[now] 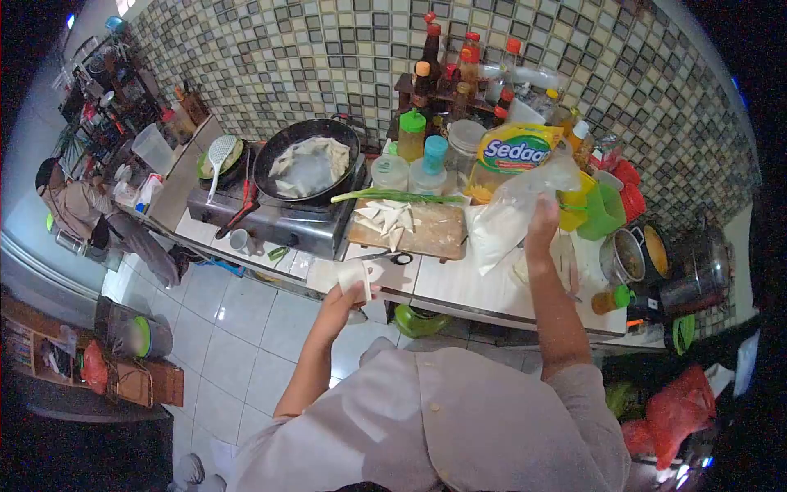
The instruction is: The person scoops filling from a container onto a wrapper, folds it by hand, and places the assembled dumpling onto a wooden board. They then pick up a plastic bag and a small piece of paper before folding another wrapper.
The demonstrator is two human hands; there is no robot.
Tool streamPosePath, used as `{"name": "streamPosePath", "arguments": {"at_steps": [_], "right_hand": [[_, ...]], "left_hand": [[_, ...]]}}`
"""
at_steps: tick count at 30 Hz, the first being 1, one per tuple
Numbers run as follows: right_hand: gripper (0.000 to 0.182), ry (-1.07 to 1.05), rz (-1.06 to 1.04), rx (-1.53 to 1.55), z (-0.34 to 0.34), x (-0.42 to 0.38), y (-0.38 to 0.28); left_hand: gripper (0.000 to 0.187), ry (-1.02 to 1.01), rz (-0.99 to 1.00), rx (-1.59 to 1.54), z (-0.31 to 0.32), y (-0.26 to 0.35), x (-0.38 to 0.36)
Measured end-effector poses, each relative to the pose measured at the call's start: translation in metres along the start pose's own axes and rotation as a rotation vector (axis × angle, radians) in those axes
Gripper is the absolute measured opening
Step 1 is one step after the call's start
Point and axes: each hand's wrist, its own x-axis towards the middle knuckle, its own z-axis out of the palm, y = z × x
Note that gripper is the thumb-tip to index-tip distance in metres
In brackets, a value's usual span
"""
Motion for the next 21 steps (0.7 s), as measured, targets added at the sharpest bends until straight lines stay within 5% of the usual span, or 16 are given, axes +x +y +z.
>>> {"name": "streamPosePath", "arguments": {"at_steps": [1, 5, 7, 10, 21], "right_hand": [[0.026, -0.056, 0.039, 0.336, 0.006, -0.002, -0.008], [0.029, -0.112, 0.092, 0.457, 0.028, 0.037, -0.001], [0.029, 0.019, 0.327, 0.693, 0.048, 0.043, -0.042], [0.032, 0.146, 0.462, 0.651, 0.051, 0.059, -0.06], [0.033, 0.136, 0.423, 0.779, 0.074, 0.088, -0.071]], "left_hand": [[0.039, 0.007, -0.027, 0.006, -0.013, -0.003, 0.0], [0.04, 0.0, -0.019, -0.003, -0.041, 0.004, -0.006], [0.039, -0.003, -0.005, 0.003, -0.051, 0.011, -0.007], [0.04, 0.005, -0.014, 0.024, -0.069, 0.015, -0.004], [0.04, -0.111, -0.015, -0.009, -0.109, 0.014, 0.013]]}}
